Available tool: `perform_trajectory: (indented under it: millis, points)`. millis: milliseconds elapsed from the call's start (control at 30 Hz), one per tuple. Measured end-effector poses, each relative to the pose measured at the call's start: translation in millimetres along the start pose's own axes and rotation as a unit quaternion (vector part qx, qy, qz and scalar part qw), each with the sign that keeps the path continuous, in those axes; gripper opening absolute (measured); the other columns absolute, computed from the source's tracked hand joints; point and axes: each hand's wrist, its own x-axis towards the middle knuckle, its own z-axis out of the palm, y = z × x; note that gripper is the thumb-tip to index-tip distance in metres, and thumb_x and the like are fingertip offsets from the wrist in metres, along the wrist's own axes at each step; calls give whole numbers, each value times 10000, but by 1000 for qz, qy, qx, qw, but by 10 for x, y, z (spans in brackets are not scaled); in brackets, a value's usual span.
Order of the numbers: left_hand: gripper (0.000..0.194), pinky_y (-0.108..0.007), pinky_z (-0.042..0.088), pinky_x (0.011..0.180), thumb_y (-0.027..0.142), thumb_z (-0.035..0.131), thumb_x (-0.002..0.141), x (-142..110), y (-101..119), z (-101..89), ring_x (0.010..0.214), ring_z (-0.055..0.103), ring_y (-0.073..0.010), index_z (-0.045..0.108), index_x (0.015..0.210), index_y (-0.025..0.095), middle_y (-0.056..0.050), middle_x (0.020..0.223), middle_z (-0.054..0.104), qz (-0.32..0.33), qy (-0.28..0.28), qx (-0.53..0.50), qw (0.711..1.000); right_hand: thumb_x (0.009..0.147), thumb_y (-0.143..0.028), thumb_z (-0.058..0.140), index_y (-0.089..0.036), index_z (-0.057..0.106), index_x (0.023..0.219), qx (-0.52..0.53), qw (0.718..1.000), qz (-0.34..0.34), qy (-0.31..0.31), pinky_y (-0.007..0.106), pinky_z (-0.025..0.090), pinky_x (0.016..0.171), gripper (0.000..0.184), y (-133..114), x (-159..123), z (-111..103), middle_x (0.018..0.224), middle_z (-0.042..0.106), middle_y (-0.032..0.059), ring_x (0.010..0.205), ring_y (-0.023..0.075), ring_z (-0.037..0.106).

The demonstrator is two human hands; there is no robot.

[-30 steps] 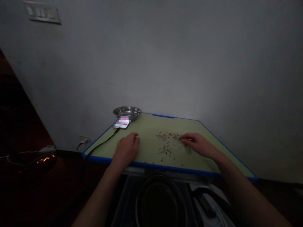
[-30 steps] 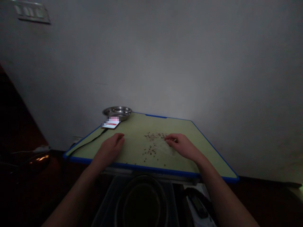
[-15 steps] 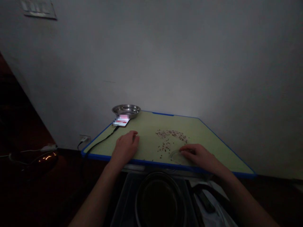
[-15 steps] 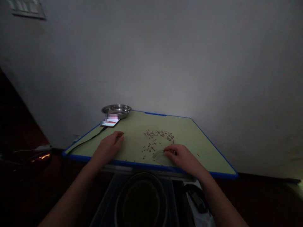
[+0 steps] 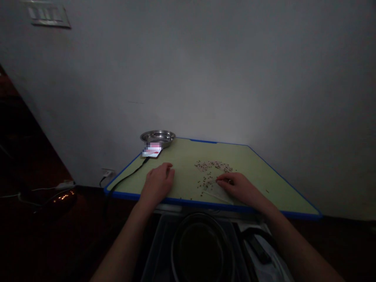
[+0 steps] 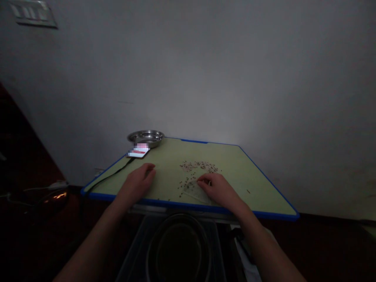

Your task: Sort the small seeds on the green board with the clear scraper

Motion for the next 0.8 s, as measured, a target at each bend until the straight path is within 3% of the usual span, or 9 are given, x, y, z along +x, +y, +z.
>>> perform_trajectory:
  millis: [433,800]
  points:
    - [348,-377,401,943,306,369,882,-21,35,-24,1054,581,-238,545,1130,137,-118,1110,648,-5,2,-16,1000,822,-248,560,-173,735,876,-21,993,-110,-30,260,429,679,198,-536,384,322,835,729,50,735,160,625]
    - [348,-373,403,943,324,379,880,-1,-4,2,1055,580,-235,545,1128,145,-114,1110,646,-1,3,-17,1000,822,-203,560,-145,735,879,55,982,-157,-93,245,438,695,194,-572,439,359,828,727,49,726,141,616]
